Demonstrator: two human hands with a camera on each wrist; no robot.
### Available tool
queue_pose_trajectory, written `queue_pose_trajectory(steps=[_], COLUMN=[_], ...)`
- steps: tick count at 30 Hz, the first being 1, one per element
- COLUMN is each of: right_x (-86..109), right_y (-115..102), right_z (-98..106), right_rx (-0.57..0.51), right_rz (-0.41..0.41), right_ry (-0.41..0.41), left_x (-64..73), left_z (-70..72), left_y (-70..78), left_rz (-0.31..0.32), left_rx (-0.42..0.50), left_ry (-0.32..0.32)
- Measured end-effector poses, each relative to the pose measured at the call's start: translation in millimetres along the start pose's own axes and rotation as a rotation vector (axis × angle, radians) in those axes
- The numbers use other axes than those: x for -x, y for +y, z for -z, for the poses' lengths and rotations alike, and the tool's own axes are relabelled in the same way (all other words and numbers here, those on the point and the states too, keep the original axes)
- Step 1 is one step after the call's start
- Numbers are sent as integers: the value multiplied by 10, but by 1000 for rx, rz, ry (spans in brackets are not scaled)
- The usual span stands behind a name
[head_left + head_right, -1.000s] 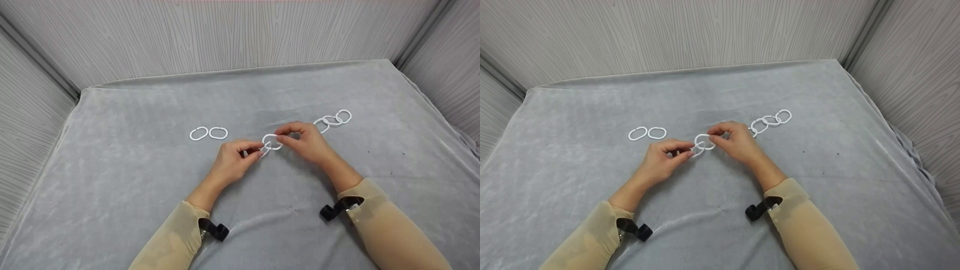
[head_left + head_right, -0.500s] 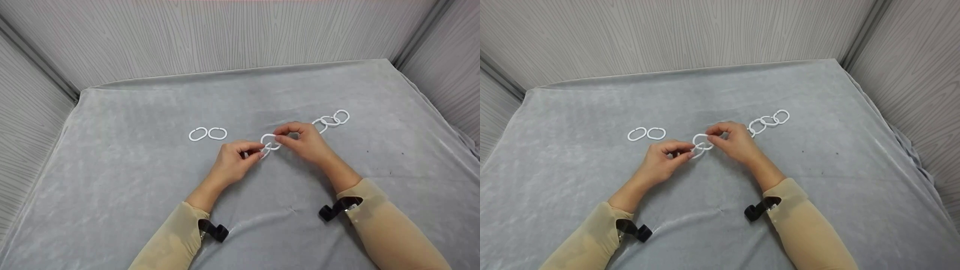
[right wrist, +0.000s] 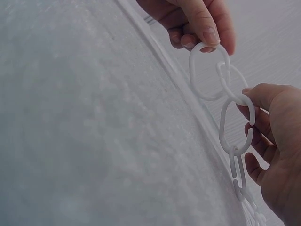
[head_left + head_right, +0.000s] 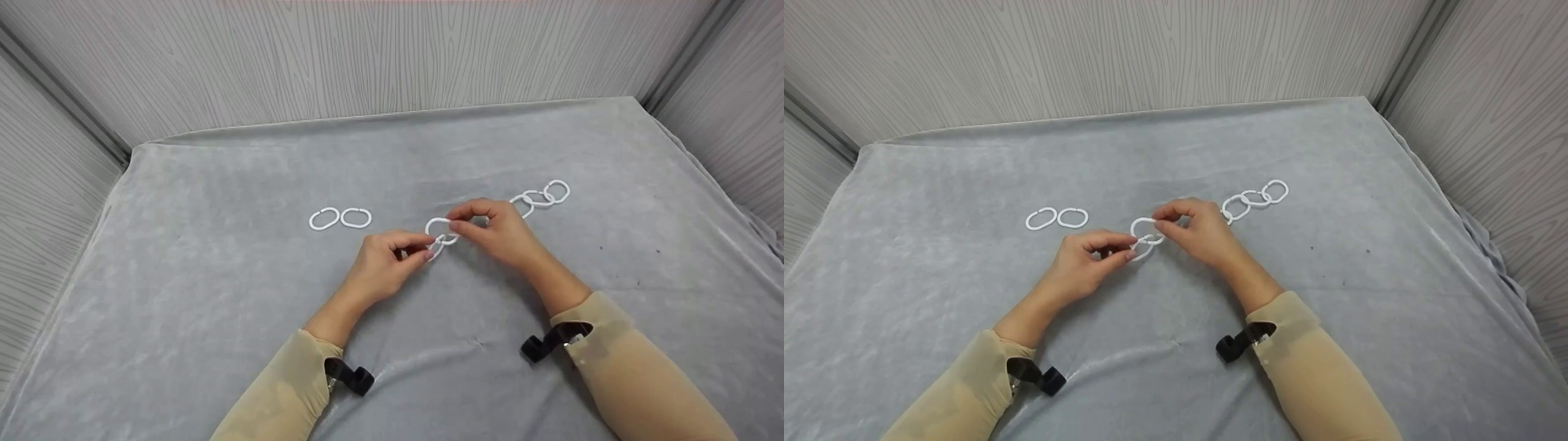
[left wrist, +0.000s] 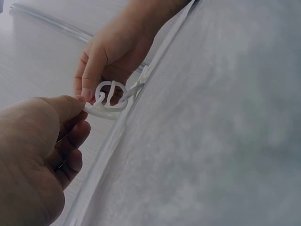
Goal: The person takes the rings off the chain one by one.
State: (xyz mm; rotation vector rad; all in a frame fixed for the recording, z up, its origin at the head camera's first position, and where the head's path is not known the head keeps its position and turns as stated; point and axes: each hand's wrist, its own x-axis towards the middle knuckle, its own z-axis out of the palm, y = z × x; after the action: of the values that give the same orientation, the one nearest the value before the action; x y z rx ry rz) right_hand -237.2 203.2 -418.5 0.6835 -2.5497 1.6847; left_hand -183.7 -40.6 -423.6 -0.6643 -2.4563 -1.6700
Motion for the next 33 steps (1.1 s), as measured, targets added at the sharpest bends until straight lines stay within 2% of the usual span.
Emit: queue_pose_trajectory(steps=[28,33], right_x=[0,0], right_y=[-18,-25], right_z=[5,2], right_rx=[-34,-33], right_rz=[4,11], right_ry=[-9,-7], left_x=[-4,-2], left_z=[5,5], left_y=[25,22], left_rz=[8,-7], left_rx=[-3,-27], left_ry=[-32,-34])
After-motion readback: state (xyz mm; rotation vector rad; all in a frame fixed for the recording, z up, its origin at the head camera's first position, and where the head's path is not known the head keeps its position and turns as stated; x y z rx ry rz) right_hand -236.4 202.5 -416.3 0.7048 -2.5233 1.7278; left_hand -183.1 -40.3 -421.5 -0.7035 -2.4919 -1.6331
